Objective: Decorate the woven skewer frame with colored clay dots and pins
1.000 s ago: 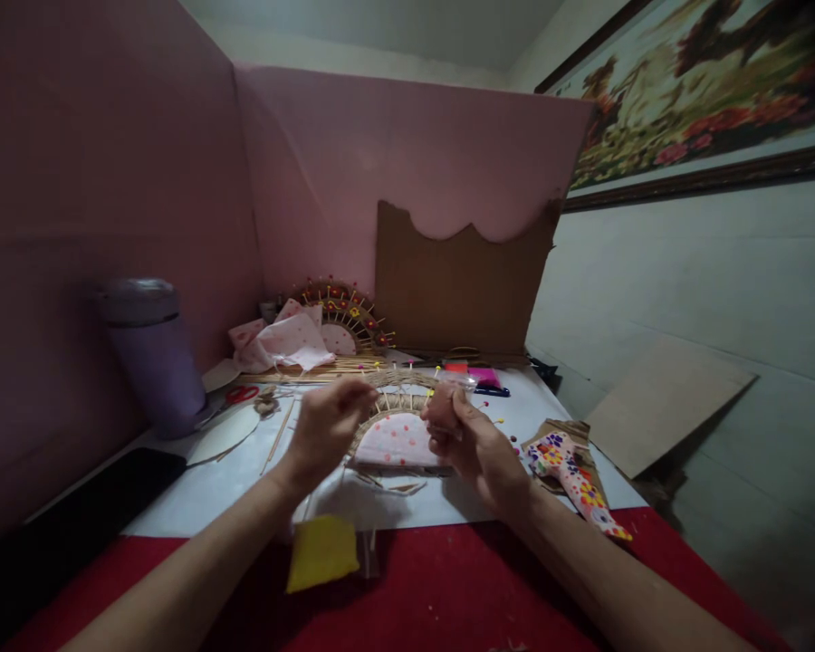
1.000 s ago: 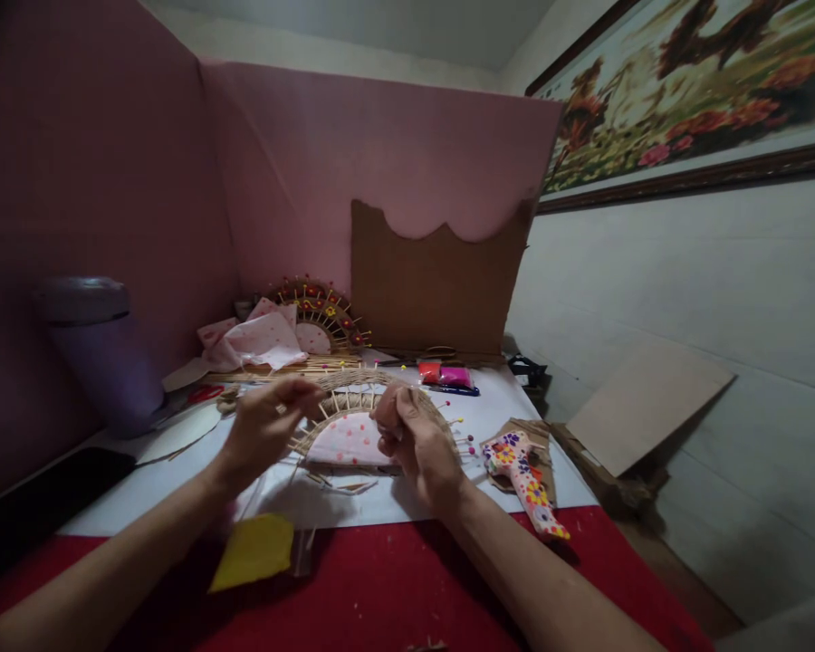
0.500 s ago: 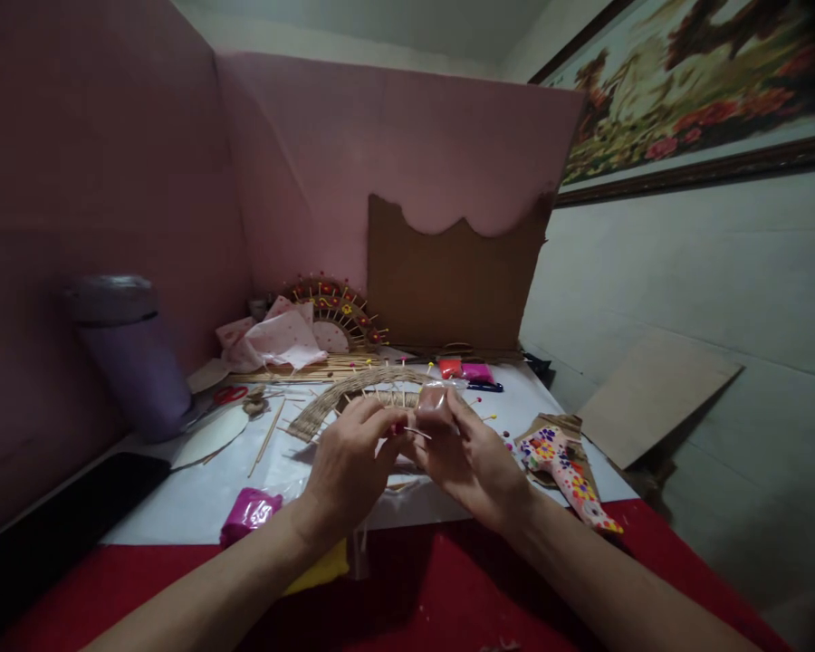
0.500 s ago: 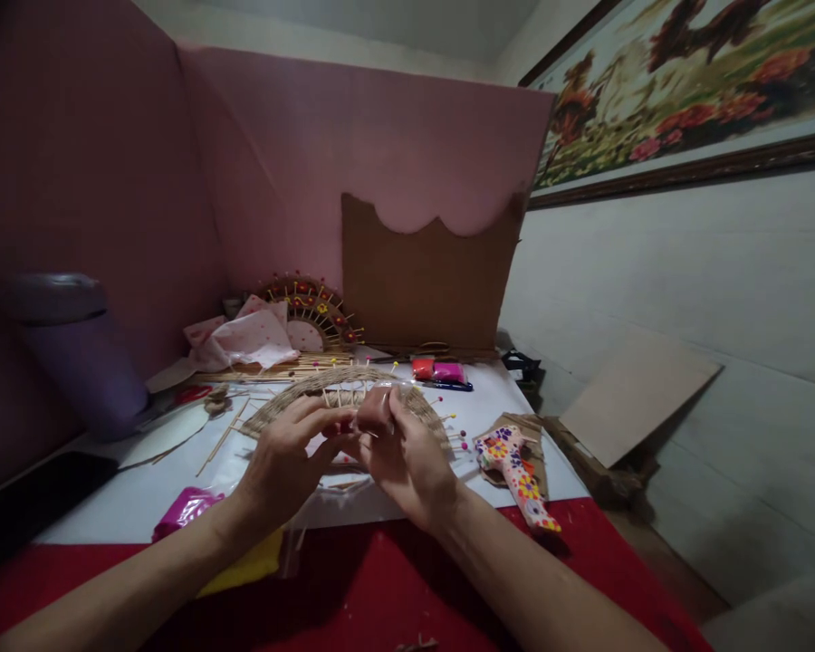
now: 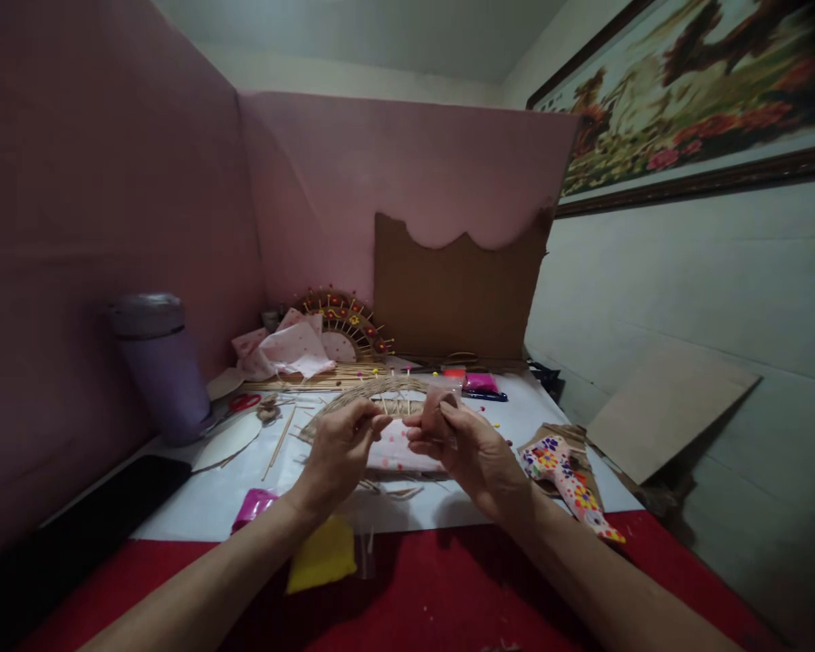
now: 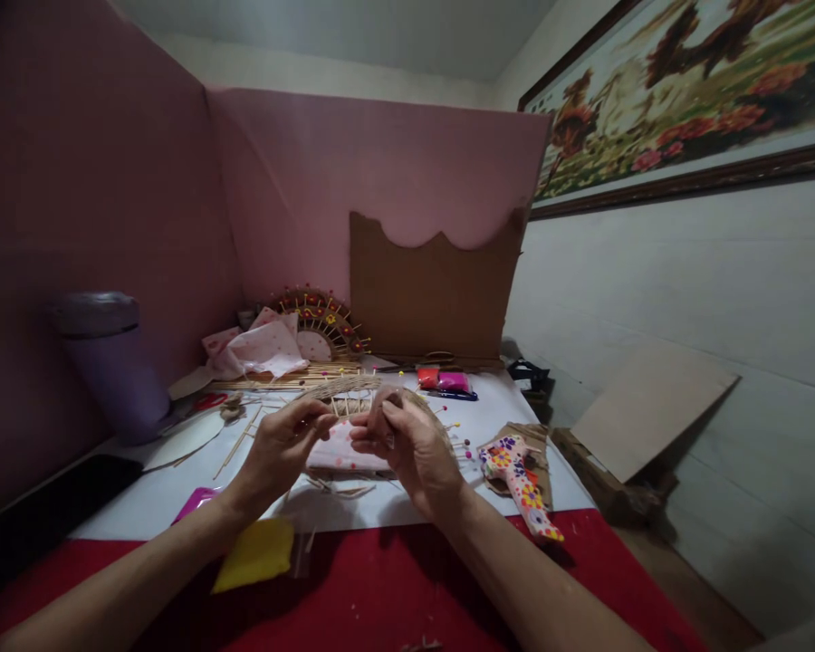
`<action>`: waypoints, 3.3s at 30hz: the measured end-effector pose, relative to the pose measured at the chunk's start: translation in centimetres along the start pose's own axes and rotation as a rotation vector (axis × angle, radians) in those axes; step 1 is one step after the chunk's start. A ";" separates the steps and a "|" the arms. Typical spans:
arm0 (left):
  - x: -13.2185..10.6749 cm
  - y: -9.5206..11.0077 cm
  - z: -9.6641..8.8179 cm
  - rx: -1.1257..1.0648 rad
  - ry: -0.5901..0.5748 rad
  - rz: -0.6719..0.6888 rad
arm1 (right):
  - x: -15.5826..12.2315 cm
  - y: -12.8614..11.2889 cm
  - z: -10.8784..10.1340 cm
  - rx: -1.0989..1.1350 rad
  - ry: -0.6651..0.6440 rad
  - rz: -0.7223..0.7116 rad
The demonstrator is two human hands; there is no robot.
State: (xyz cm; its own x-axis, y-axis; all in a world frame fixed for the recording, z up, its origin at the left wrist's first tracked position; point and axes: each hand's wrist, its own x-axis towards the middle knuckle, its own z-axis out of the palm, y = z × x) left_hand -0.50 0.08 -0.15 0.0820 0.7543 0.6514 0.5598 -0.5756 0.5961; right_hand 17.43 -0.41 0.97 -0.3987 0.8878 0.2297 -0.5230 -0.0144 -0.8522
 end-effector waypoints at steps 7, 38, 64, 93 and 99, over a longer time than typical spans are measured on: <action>-0.1 0.6 0.3 -0.083 -0.056 0.037 | 0.0 0.3 -0.6 0.010 0.083 0.038; 2.6 -0.1 -3.2 -0.671 -0.024 -0.398 | -0.8 1.9 -0.6 -0.777 -0.163 -0.033; 0.6 1.4 -1.5 -0.161 -0.436 -0.150 | -0.1 1.7 -0.6 -0.628 0.089 -0.180; 0.1 0.7 -0.8 -0.139 -0.506 -0.029 | -0.1 1.7 -0.8 -0.825 -0.023 -0.188; 0.4 0.6 -1.0 -0.254 -0.471 -0.126 | 0.3 2.3 -1.3 -0.620 -0.029 -0.120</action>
State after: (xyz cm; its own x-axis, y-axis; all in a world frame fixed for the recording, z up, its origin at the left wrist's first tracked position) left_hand -0.95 -0.28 0.96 0.4202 0.8486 0.3214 0.3773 -0.4856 0.7886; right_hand 17.13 0.40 -1.52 -0.3893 0.8538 0.3457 -0.0351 0.3612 -0.9318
